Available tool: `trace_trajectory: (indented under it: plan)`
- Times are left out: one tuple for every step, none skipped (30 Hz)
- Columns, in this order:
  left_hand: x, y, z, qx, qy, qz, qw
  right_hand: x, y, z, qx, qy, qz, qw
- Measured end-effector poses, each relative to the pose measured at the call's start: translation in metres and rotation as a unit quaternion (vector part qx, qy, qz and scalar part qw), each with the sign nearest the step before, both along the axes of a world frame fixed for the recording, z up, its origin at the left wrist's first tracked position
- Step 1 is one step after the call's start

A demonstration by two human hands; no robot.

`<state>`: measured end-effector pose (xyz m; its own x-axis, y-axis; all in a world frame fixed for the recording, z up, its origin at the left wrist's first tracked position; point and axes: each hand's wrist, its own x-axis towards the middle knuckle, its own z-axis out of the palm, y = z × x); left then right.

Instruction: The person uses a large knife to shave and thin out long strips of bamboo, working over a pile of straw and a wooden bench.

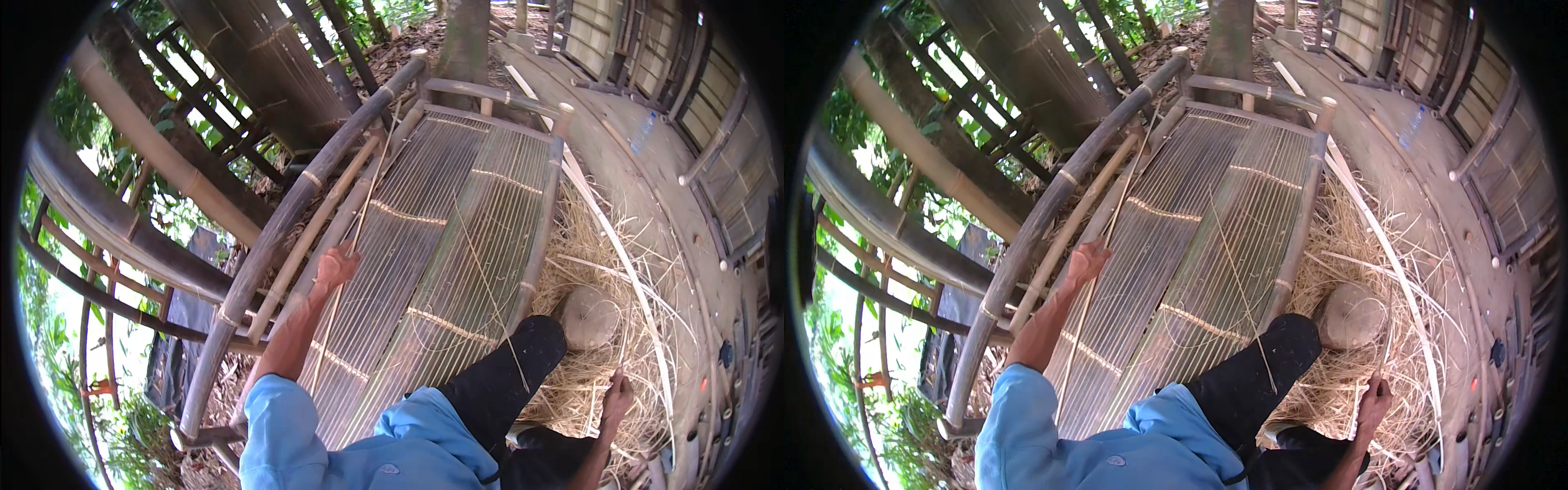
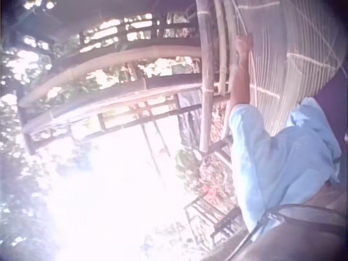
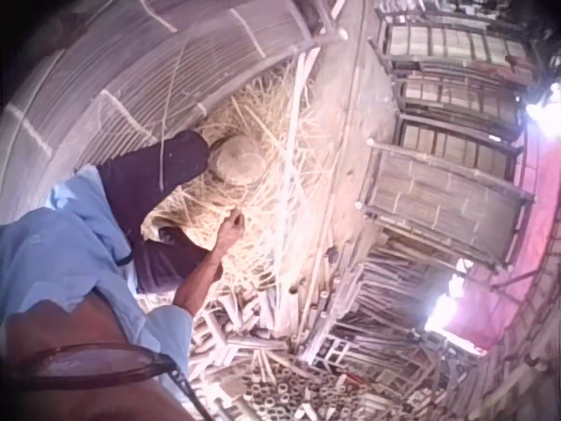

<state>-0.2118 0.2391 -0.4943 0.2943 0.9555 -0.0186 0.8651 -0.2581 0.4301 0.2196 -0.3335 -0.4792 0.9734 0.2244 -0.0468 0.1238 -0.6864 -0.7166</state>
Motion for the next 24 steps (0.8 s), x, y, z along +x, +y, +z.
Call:
trace_trajectory:
  plan:
    - [-0.011, -0.002, -0.009, -0.015, -0.022, -0.005, 1.0, -0.002, 0.001, -0.001, 0.011, -0.016, 0.014, 1.0]
    - [-0.019, -0.003, -0.02, -0.026, -0.044, -0.012, 0.999, -0.007, 0.006, -0.005, 0.025, -0.038, 0.017, 0.999]
    - [-0.036, -0.016, -0.03, -0.026, -0.04, -0.001, 0.999, -0.025, 0.025, 0.013, -0.014, -0.059, 0.047, 0.997]
    - [-0.049, -0.039, -0.047, 0.061, 0.003, -0.001, 0.998, -0.038, 0.038, 0.018, 0.013, -0.063, 0.057, 0.996]
    - [-0.067, -0.063, -0.06, 0.149, 0.049, 0.002, 0.988, -0.051, 0.052, 0.02, 0.042, -0.064, 0.069, 0.995]
    - [-0.074, -0.09, -0.068, 0.123, 0.047, 0.002, 0.991, -0.061, 0.068, 0.024, 0.086, -0.061, 0.089, 0.99]
    - [-0.083, -0.117, -0.071, 0.098, 0.045, 0.003, 0.994, -0.072, 0.084, 0.031, 0.076, -0.04, 0.098, 0.991]
    - [-0.097, -0.143, -0.077, 0.066, 0.039, 0.008, 0.997, -0.086, 0.102, 0.038, 0.076, -0.068, 0.121, 0.987]
    - [-0.112, -0.167, -0.082, 0.034, 0.033, 0.014, 0.999, -0.102, 0.123, 0.045, 0.08, -0.071, 0.157, 0.982]
    - [-0.118, -0.191, -0.083, 0.022, 0.055, 0.02, 0.998, -0.114, 0.136, 0.052, 0.084, -0.078, 0.187, 0.976]
    - [-0.124, -0.209, -0.085, 0.009, 0.074, 0.027, 0.997, -0.124, 0.149, 0.055, 0.042, -0.098, 0.222, 0.969]
    - [-0.131, -0.221, -0.09, 0.009, 0.071, 0.03, 0.997, -0.133, 0.16, 0.055, 0.0, -0.119, 0.257, 0.959]
    - [-0.14, -0.23, -0.095, -0.012, 0.051, 0.047, 0.998, -0.145, 0.167, 0.057, -0.001, -0.122, 0.259, 0.958]
    - [-0.148, -0.237, -0.099, -0.031, 0.031, 0.066, 0.997, -0.155, 0.174, 0.059, -0.079, -0.145, 0.279, 0.946]
    - [-0.157, -0.24, -0.101, -0.03, 0.028, 0.069, 0.997, -0.16, 0.179, 0.059, -0.156, -0.168, 0.297, 0.927]
    - [-0.163, -0.24, -0.105, -0.03, 0.017, 0.072, 0.997, -0.159, 0.179, 0.052, -0.168, -0.165, 0.302, 0.924]
    - [-0.165, -0.239, -0.111, -0.031, 0.007, 0.074, 0.997, -0.157, 0.176, 0.049, -0.169, -0.17, 0.301, 0.923]
    - [-0.164, -0.239, -0.105, -0.032, -0.005, 0.07, 0.997, -0.155, 0.173, 0.046, -0.179, -0.147, 0.289, 0.929]
    - [-0.164, -0.238, -0.113, -0.032, -0.007, 0.071, 0.997, -0.153, 0.172, 0.045, -0.189, -0.124, 0.276, 0.934]
    - [-0.168, -0.235, -0.118, -0.046, -0.007, 0.095, 0.994, -0.154, 0.17, 0.044, -0.189, -0.122, 0.277, 0.934]
    - [-0.175, -0.234, -0.122, -0.06, -0.006, 0.12, 0.991, -0.154, 0.169, 0.044, -0.175, -0.125, 0.268, 0.939]
    - [-0.185, -0.234, -0.124, -0.06, -0.003, 0.122, 0.991, -0.153, 0.168, 0.044, -0.161, -0.128, 0.26, 0.943]
    - [-0.183, -0.231, -0.126, -0.006, -0.044, 0.147, 0.988, -0.146, 0.162, 0.044, -0.163, -0.131, 0.257, 0.943]
    - [-0.181, -0.23, -0.122, 0.048, -0.082, 0.174, 0.98, -0.137, 0.152, 0.043, -0.111, -0.131, 0.232, 0.958]
